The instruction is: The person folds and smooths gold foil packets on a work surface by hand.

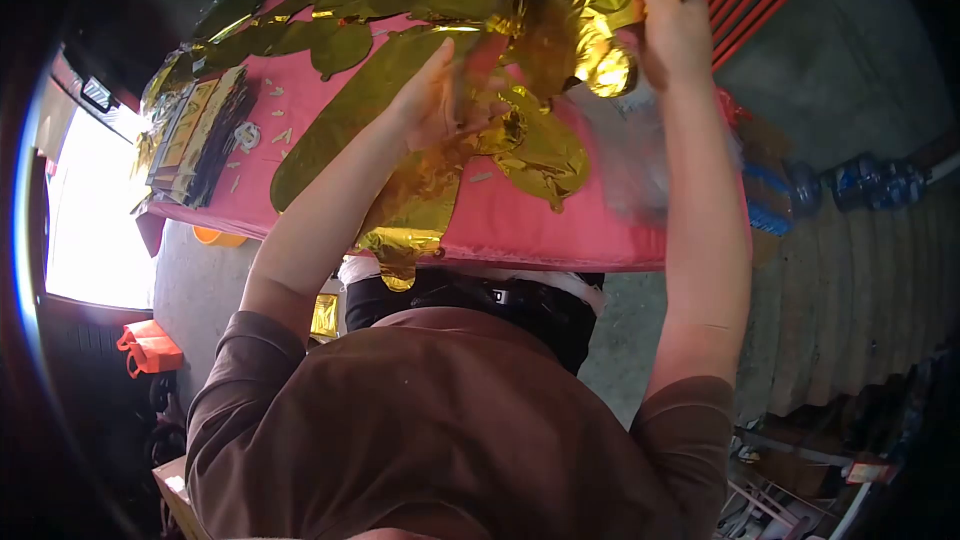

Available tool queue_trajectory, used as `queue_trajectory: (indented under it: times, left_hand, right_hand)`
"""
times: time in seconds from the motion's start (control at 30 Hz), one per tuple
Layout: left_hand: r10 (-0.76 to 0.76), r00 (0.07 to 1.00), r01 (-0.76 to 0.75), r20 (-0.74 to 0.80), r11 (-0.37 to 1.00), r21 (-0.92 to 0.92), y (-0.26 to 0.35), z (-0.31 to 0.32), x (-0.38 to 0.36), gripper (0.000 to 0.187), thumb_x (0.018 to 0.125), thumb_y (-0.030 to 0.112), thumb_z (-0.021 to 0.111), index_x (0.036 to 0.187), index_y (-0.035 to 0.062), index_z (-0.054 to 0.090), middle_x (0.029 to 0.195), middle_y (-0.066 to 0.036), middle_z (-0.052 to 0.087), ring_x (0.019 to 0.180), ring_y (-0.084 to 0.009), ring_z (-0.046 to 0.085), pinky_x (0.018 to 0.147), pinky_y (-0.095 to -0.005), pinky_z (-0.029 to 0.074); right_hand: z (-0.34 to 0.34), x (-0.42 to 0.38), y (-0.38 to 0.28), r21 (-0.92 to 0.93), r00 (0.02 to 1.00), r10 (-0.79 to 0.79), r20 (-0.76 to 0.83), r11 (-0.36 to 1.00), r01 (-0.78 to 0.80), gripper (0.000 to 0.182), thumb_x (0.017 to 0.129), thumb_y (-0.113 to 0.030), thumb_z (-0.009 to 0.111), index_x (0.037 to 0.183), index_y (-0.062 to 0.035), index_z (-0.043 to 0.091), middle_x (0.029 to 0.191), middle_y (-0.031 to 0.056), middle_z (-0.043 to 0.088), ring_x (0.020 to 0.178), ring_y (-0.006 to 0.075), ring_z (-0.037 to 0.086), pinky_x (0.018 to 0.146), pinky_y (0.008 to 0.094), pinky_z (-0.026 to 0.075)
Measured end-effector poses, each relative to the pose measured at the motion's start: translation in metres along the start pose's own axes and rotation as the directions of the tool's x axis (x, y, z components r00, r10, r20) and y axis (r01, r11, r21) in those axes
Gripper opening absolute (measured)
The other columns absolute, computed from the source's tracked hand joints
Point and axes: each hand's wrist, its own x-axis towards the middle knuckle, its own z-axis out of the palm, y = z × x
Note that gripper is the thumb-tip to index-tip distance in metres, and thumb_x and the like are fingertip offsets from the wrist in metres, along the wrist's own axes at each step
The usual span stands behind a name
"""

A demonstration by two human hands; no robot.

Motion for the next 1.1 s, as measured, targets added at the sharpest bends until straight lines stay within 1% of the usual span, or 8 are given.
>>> queue_trajectory:
  times: [0.23,0.37,0.43,0.57,0.63,0.67,0.93,1.1]
  left_hand:
    - [-0.008,0.951,0.079,0.309,0.972,-0.22,0.022,-0.037,-0.006,0.052,0.091,0.049,0.038,0.131,0.0161,0.042,0.133,-0.009,0.043,0.107,-0.0456,0.053,0.051,-0.0347,0.053]
    - [0.051,0.939,0.091,0.341,0.917,-0.388,0.046,-0.033,-0.028,0.061,0.09,0.058,0.032,0.136,0.017,0.037,0.137,-0.01,0.04,0.114,-0.0504,0.045,0.063,-0.0461,0.059]
    - [0.093,0.893,0.068,0.44,0.94,-0.336,0.057,-0.037,-0.033,0.07,0.088,0.063,0.031,0.138,0.0154,0.032,0.139,-0.014,0.035,0.118,-0.0525,0.039,0.07,-0.0499,0.058]
    - [0.121,0.906,-0.023,0.405,0.971,-0.237,0.068,-0.018,-0.042,0.07,0.089,0.058,0.04,0.136,0.0065,0.033,0.134,-0.021,0.04,0.113,-0.0497,0.047,0.067,-0.0456,0.059]
    - [0.152,0.988,-0.149,0.012,0.943,0.297,0.066,-0.016,-0.026,0.053,0.092,0.04,0.049,0.13,0.0036,0.04,0.123,-0.018,0.051,0.098,-0.0406,0.06,0.062,-0.0354,0.06]
    - [0.139,0.975,-0.083,-0.171,0.951,0.298,0.065,-0.009,-0.021,0.037,0.092,0.025,0.053,0.12,0.0009,0.046,0.11,-0.013,0.058,0.081,-0.0297,0.067,0.057,-0.0272,0.059]
    - [0.341,0.936,-0.25,-0.084,0.814,0.525,0.107,-0.012,-0.003,0.029,0.092,0.026,0.054,0.113,0.0061,0.052,0.094,-0.006,0.06,0.065,-0.0144,0.064,0.047,-0.0187,0.051]
    - [0.431,0.902,-0.349,0.016,0.709,0.612,0.143,0.021,0.008,0.035,0.094,0.024,0.05,0.121,0.0013,0.047,0.107,-0.012,0.058,0.078,-0.0221,0.065,0.066,-0.0282,0.058]
  right_hand:
    - [-0.079,0.098,-0.032,-0.01,0.891,0.042,0.451,0.999,-0.042,0.013,0.092,-0.016,0.052,0.085,-0.0071,0.058,0.076,-0.0031,0.055,0.067,0.006,0.052,0.061,0.0213,0.041]
    - [-0.104,0.1,-0.064,0.007,0.956,0.146,0.255,0.988,-0.153,0.02,0.093,-0.018,0.051,0.105,-0.0037,0.06,0.095,0.004,0.064,0.084,0.0116,0.062,0.073,0.0254,0.051]
    - [-0.115,0.095,-0.071,0.058,0.845,0.204,0.494,0.962,-0.267,0.021,0.094,-0.018,0.051,0.106,-0.003,0.059,0.097,0.005,0.064,0.086,0.0123,0.062,0.074,0.0264,0.051]
    - [-0.137,0.097,-0.069,0.032,0.865,0.23,0.445,0.962,-0.272,0.021,0.094,-0.019,0.051,0.104,-0.0033,0.061,0.095,0.0053,0.065,0.082,0.0124,0.063,0.07,0.0267,0.053]
    - [-0.141,0.098,-0.069,0.041,0.89,0.224,0.396,0.965,-0.261,0.021,0.093,-0.02,0.052,0.102,-0.0037,0.061,0.093,0.0045,0.065,0.079,0.0118,0.063,0.068,0.0262,0.053]
    - [-0.142,0.097,-0.071,-0.011,0.907,0.245,0.343,0.966,-0.257,0.021,0.093,-0.02,0.053,0.102,-0.0039,0.061,0.091,0.004,0.065,0.077,0.0115,0.063,0.068,0.0261,0.053]
    - [-0.177,0.09,-0.083,-0.441,0.936,0.278,0.214,0.883,-0.161,0.033,0.086,-0.023,0.063,0.115,-0.0067,0.057,0.108,0.0012,0.061,0.096,0.0116,0.056,0.08,0.0277,0.045]
    - [-0.188,0.093,-0.079,-0.672,0.929,0.332,0.163,0.727,-0.142,0.036,0.083,-0.029,0.066,0.111,-0.0086,0.059,0.099,-0.0013,0.063,0.094,0.0087,0.057,0.076,0.0256,0.044]
